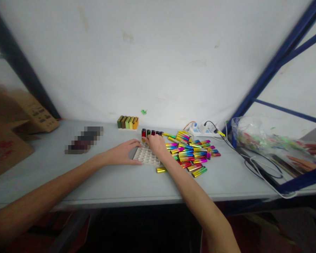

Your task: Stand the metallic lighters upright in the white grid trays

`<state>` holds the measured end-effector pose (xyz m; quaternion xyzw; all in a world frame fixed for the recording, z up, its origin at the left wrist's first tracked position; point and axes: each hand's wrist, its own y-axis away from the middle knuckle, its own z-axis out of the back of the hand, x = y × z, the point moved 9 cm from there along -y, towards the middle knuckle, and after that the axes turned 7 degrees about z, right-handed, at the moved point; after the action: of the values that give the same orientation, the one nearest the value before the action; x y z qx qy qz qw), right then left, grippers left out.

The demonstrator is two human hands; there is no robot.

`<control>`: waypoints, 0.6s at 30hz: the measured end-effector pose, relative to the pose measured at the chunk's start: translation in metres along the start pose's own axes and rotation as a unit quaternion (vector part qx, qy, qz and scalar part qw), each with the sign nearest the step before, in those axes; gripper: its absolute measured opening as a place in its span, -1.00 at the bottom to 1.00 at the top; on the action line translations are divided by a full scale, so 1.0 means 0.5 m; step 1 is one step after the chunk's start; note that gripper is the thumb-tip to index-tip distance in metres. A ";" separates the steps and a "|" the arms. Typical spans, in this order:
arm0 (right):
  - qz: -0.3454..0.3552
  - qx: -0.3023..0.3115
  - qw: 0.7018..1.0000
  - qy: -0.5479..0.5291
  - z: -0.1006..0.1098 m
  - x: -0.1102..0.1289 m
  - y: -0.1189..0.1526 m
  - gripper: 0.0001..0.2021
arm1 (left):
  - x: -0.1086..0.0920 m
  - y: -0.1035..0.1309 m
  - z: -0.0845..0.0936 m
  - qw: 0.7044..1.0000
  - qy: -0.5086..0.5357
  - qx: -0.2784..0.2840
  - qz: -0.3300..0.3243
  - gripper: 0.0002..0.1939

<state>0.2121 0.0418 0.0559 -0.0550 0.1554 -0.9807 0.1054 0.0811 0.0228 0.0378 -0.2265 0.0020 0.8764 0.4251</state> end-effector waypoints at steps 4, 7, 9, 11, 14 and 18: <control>0.012 0.005 1.000 -0.003 0.009 0.000 0.003 -0.48 | 0.001 0.000 -0.004 1.000 -0.001 0.007 0.001 -0.19; 0.006 -0.031 0.999 -0.011 0.042 -0.025 0.006 -0.45 | 0.004 0.001 -0.004 1.000 0.001 0.004 0.004 -0.18; -0.013 -0.070 0.997 -0.006 0.075 -0.062 0.012 -0.44 | 0.005 0.001 -0.004 1.000 0.003 0.004 0.003 -0.18; -0.045 -0.103 0.994 0.009 0.103 -0.116 0.023 -0.43 | 0.006 0.002 -0.005 1.000 0.004 0.007 0.002 -0.18; -0.098 -0.121 0.987 0.038 0.120 -0.208 0.044 -0.49 | 0.007 0.001 -0.007 1.000 0.004 0.013 0.003 -0.18; -0.058 -0.037 0.998 0.010 0.075 -0.272 0.050 -0.77 | 0.008 0.001 -0.007 1.000 0.008 0.012 0.001 -0.17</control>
<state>0.3543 0.0382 0.0732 -0.0583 0.1891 -0.9792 0.0452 0.0801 0.0249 0.0331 -0.2288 0.0162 0.8749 0.4266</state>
